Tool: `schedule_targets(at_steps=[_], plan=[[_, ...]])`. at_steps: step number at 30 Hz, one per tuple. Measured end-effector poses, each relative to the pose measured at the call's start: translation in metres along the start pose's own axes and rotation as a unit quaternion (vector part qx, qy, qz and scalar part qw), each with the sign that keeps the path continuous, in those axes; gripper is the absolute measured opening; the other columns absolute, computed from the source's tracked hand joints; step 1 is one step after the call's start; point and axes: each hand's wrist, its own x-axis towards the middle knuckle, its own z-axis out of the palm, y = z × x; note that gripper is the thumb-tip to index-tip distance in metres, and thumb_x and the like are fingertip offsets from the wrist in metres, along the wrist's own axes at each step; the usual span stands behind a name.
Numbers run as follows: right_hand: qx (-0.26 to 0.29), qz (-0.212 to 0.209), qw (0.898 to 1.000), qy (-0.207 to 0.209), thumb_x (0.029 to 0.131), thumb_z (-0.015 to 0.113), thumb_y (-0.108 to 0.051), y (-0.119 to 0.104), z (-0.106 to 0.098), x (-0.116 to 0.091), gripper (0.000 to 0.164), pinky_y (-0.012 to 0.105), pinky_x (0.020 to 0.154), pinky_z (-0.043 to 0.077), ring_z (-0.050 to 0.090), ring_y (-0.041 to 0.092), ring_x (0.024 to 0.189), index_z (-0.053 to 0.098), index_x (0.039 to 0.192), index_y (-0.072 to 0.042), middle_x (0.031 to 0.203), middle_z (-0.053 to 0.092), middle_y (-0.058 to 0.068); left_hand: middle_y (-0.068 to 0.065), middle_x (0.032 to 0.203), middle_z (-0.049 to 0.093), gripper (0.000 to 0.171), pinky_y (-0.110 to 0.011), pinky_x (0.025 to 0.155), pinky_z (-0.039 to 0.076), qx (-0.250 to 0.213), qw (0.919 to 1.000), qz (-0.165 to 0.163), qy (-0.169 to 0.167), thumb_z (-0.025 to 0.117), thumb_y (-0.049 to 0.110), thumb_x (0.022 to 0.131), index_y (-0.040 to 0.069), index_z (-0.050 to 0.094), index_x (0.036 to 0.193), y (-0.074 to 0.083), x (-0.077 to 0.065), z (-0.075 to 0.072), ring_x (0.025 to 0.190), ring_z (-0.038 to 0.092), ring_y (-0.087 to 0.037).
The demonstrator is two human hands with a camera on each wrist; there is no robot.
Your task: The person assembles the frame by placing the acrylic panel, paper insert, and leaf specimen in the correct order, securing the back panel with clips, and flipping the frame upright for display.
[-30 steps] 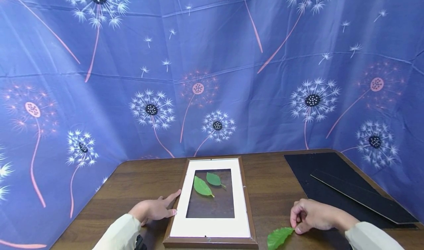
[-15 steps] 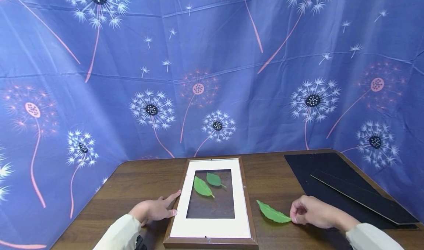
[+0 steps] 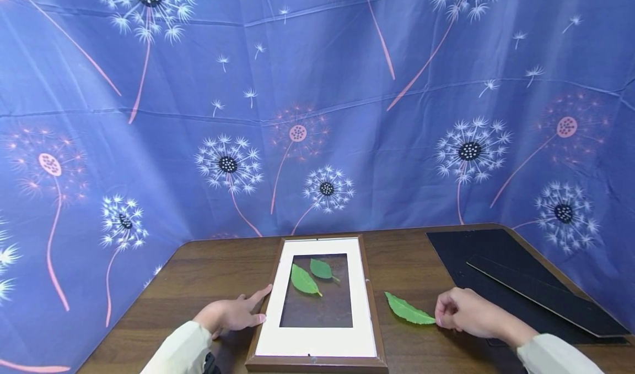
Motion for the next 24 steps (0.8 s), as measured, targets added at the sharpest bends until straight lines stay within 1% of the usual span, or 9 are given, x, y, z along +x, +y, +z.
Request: schedule_targets(at_steps=[4, 7, 13, 19, 24], plan=[[-0.028, -0.003, 0.999, 0.032, 0.092, 0.063, 0.001, -0.004, -0.001, 0.002, 0.012, 0.025, 0.051, 0.041, 0.05, 0.004, 0.06, 0.064, 0.084, -0.007, 0.071, 0.058, -0.006, -0.036, 0.154, 0.033, 0.069, -0.078, 0.108, 0.016, 0.0, 1.0, 0.001, -0.003, 0.058, 0.026, 0.103, 0.015, 0.021, 0.161, 0.001, -0.002, -0.001, 0.146, 0.014, -0.058], [-0.052, 0.007, 0.997, 0.06, 0.092, 0.065, -0.003, -0.01, -0.001, 0.005, 0.01, 0.025, 0.051, 0.041, 0.05, 0.004, 0.06, 0.065, 0.084, -0.009, 0.072, 0.06, -0.006, -0.035, 0.155, 0.033, 0.068, -0.077, 0.109, 0.016, -0.002, 1.0, 0.002, -0.004, 0.057, 0.026, 0.104, 0.014, 0.022, 0.161, 0.002, -0.003, -0.002, 0.147, 0.013, -0.058], [-0.101, 0.03, 0.987, 0.118, 0.092, 0.07, -0.011, -0.028, 0.003, 0.013, 0.009, 0.025, 0.055, 0.037, 0.046, 0.004, 0.064, 0.069, 0.084, -0.013, 0.073, 0.061, -0.006, -0.038, 0.155, 0.03, 0.067, -0.077, 0.109, 0.017, 0.002, 1.0, -0.002, -0.002, 0.057, 0.027, 0.104, 0.016, 0.022, 0.161, 0.005, -0.006, -0.002, 0.146, 0.015, -0.058], [-0.119, 0.032, 0.98, 0.158, 0.087, 0.073, -0.013, -0.046, 0.013, 0.022, 0.009, 0.025, 0.055, 0.035, 0.043, 0.005, 0.061, 0.07, 0.079, -0.016, 0.067, 0.056, -0.009, -0.04, 0.154, 0.028, 0.067, -0.076, 0.109, 0.019, 0.006, 0.9999, -0.006, -0.005, 0.057, 0.026, 0.104, 0.015, 0.023, 0.161, 0.014, -0.017, -0.007, 0.146, 0.016, -0.058], [-0.126, 0.037, 0.976, 0.175, 0.084, 0.073, -0.011, -0.058, 0.021, 0.032, 0.01, 0.024, 0.054, 0.033, 0.041, 0.006, 0.059, 0.069, 0.076, -0.017, 0.065, 0.053, -0.01, -0.044, 0.152, 0.027, 0.067, -0.077, 0.108, 0.021, 0.007, 0.9999, -0.008, -0.008, 0.058, 0.024, 0.104, 0.013, 0.024, 0.16, 0.023, -0.026, -0.011, 0.145, 0.018, -0.06]])
